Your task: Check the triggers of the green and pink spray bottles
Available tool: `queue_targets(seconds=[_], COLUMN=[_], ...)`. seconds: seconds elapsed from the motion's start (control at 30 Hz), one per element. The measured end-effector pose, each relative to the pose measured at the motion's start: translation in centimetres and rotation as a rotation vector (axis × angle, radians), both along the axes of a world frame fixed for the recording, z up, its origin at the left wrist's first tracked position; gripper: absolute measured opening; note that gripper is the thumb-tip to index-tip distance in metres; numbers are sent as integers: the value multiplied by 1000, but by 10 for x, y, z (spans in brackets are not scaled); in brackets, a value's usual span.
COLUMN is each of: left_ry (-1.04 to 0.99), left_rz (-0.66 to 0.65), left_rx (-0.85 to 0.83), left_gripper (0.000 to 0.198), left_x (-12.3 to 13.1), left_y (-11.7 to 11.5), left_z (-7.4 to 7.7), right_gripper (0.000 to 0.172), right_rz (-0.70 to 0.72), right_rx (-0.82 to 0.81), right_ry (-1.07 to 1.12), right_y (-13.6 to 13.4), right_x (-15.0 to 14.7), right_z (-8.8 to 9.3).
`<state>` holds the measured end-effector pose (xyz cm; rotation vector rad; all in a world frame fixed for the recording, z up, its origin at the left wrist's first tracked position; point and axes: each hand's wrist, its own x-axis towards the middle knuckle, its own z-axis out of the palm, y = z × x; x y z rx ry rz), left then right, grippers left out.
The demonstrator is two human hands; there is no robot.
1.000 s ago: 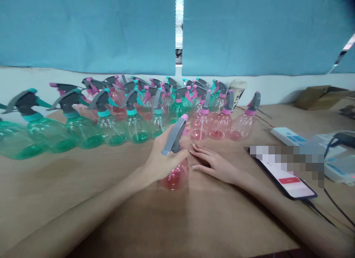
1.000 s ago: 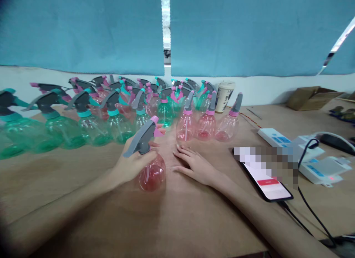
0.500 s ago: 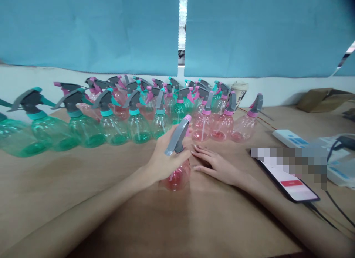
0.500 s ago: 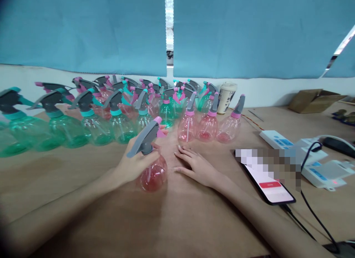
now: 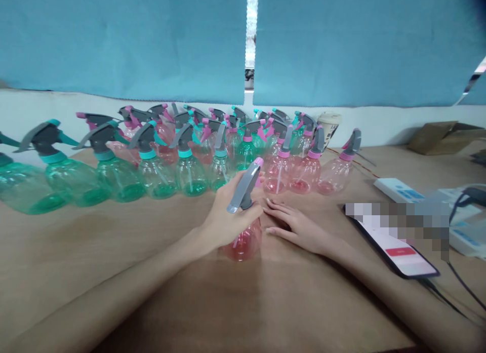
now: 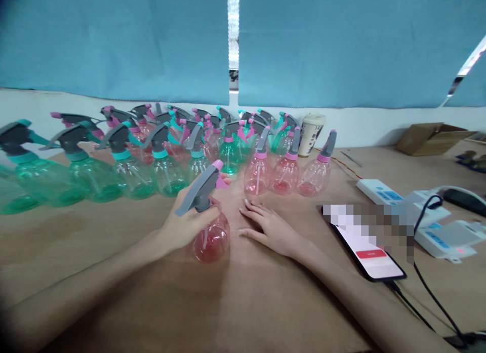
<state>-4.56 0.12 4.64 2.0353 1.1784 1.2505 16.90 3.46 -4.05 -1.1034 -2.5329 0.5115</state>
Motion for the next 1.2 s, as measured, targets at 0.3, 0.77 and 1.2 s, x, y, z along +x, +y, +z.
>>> queue_targets(seconds=[0.3,0.77,1.2], left_ry=[41,39,43], left_rz=[-57,-60,86], left_rx=[-28,32,73], left_gripper=[25,21,40], left_x=[-4,-5,5], left_y=[1,1,-5], left_z=[7,6,7], right_gripper=[66,62,53], right_rz=[-2,10,29], right_rx=[17,29,57], right_ry=[-11,34,50], right_y=[2,1,-6], right_x=[0,0,-3], right_z=[-2,-2,14])
